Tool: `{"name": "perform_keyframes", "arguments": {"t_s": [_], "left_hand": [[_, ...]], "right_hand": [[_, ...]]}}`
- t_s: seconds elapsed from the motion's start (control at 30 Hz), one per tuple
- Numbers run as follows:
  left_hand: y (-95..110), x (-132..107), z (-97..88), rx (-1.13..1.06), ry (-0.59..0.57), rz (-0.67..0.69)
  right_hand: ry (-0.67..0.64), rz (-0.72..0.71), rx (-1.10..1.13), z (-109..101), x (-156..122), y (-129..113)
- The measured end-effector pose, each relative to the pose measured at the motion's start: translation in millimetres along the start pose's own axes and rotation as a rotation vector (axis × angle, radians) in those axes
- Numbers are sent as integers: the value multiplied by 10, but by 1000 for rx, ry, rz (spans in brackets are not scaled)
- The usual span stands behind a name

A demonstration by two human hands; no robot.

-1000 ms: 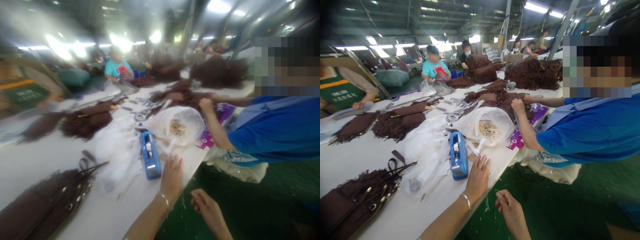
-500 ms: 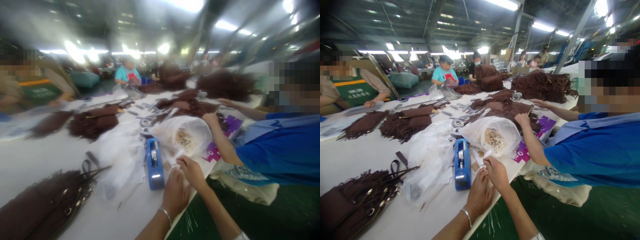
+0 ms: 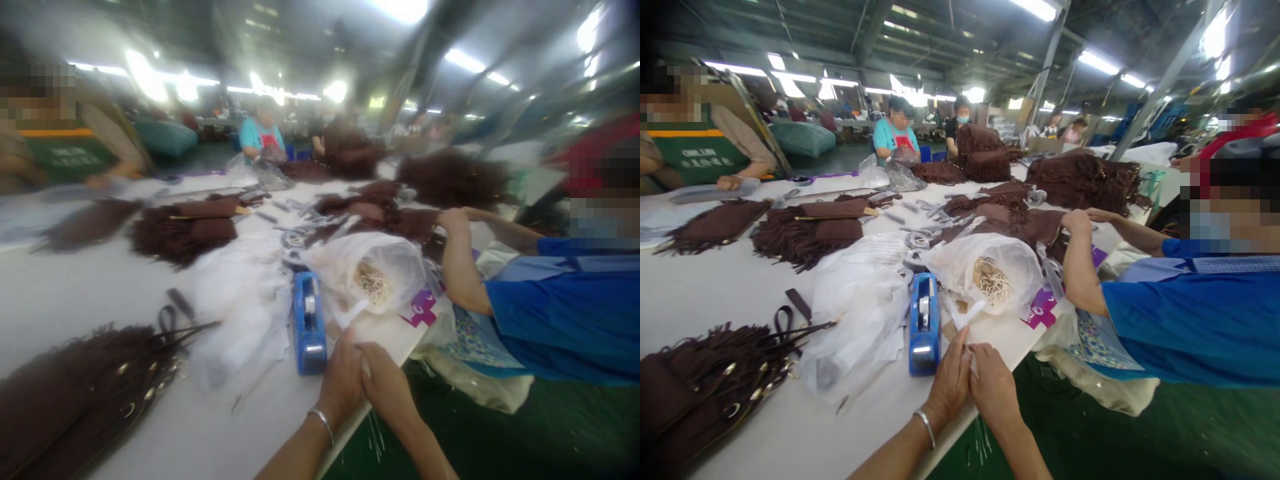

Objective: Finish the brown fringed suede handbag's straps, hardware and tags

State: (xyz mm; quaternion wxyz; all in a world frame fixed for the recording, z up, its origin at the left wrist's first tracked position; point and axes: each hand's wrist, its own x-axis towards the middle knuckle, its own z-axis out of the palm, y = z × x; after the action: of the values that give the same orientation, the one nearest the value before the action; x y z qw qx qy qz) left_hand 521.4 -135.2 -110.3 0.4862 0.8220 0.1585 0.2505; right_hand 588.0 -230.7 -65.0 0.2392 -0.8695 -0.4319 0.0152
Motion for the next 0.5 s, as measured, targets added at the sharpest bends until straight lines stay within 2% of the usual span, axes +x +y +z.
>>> {"name": "perform_keyframes", "arguments": {"t_s": [0.1, 0.2, 0.27, 0.37, 0.5], "left_hand": [[-12, 10, 35, 49, 25, 17], [-33, 30, 76, 118, 13, 72], [-38, 41, 97, 169, -2, 102], [-7, 57, 98, 219, -5, 129], [122, 98, 43, 192, 6, 129]], "right_hand": [[-40, 2, -34, 30, 60, -10], [-174, -53, 46, -107, 205, 164], [-211, -60, 65, -233, 359, 285], [-109, -24, 21, -312, 664, 296], [-81, -4, -15, -86, 1107, 38]]}}
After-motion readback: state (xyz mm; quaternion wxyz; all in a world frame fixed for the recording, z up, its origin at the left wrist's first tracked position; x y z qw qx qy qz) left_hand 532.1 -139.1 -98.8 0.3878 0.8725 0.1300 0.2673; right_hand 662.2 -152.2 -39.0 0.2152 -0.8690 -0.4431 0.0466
